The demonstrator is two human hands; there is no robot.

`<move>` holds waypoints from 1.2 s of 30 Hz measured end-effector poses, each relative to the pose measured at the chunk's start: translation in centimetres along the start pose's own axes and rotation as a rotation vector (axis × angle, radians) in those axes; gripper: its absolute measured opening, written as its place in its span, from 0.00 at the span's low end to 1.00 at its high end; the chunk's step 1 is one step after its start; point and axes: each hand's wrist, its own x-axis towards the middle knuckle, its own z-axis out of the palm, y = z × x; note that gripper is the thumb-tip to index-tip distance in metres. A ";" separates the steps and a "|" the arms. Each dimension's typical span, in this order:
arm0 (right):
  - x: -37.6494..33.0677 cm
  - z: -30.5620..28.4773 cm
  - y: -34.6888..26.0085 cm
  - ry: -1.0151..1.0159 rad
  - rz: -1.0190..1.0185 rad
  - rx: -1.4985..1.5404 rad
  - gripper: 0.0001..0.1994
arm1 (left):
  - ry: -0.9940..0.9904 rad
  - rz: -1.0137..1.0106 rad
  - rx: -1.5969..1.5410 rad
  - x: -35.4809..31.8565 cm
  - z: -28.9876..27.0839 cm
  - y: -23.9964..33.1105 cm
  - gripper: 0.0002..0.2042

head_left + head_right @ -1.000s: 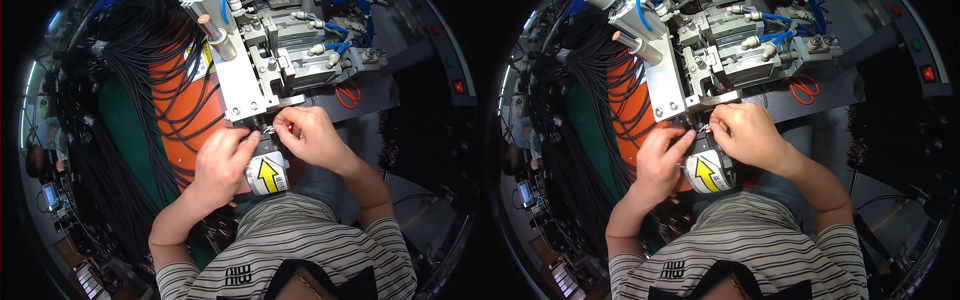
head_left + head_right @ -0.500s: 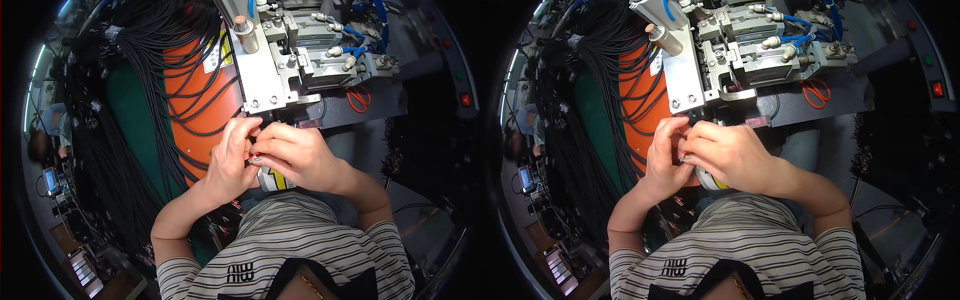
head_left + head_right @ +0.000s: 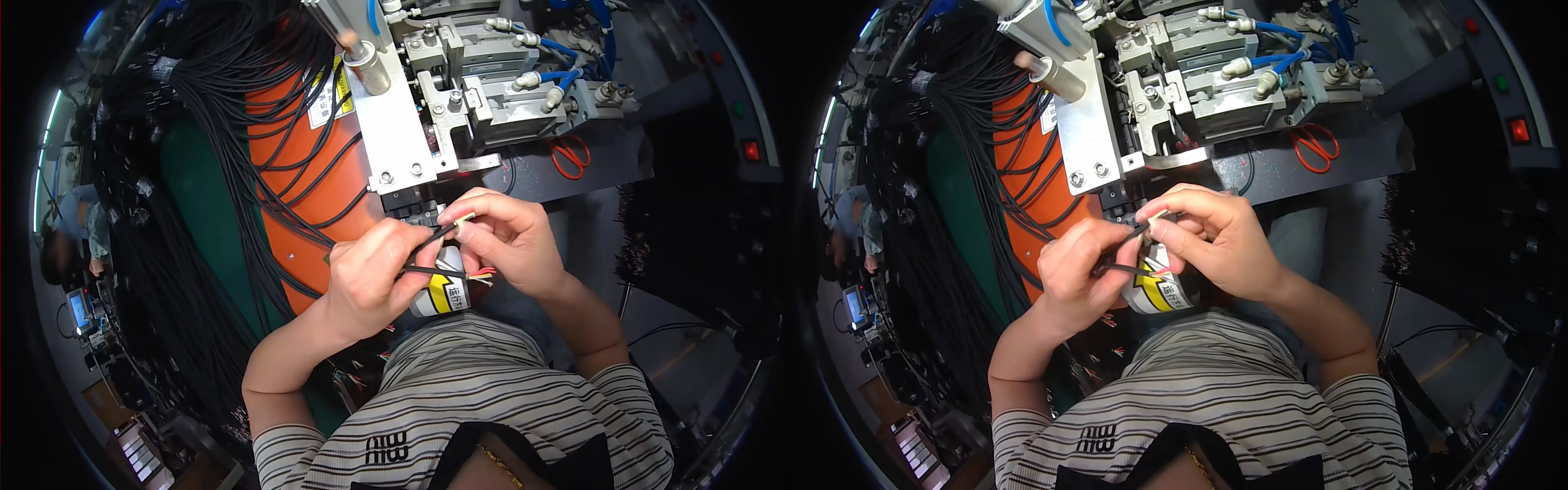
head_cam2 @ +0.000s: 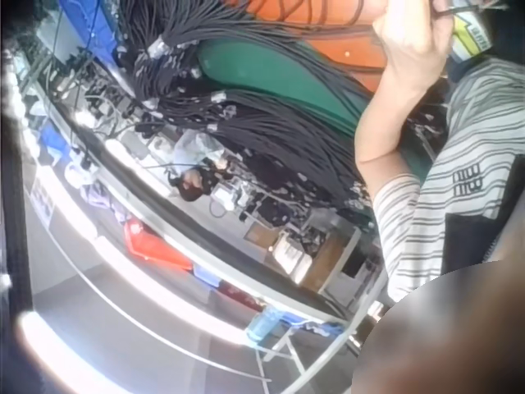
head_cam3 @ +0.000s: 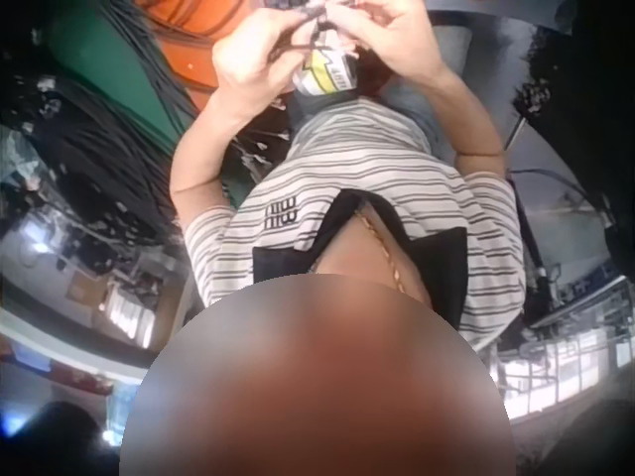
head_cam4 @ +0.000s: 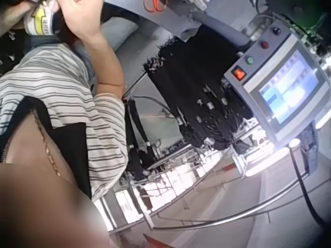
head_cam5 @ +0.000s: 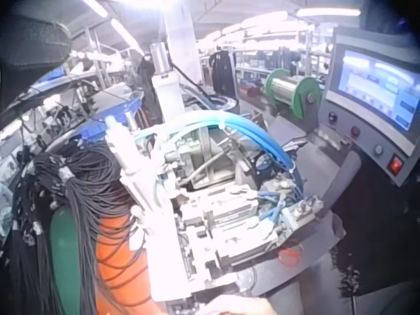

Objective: Manually inserting and organizing black wires into a connector assembly on a production machine.

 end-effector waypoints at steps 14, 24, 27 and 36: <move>0.7 -1.0 0.4 -0.082 0.059 0.021 0.09 | -0.188 -0.144 -0.261 0.0 -0.2 -1.4 0.10; 0.0 1.4 1.2 0.178 -0.577 -0.629 0.11 | -0.134 -0.066 -0.053 0.2 0.3 -0.2 0.05; 0.3 -0.1 0.5 0.066 -0.434 -0.365 0.13 | -0.148 -0.101 -0.114 0.4 0.2 -0.2 0.04; 1.0 -1.0 0.4 -0.095 0.059 0.300 0.09 | -0.286 -0.303 -0.458 0.6 -0.7 -1.2 0.03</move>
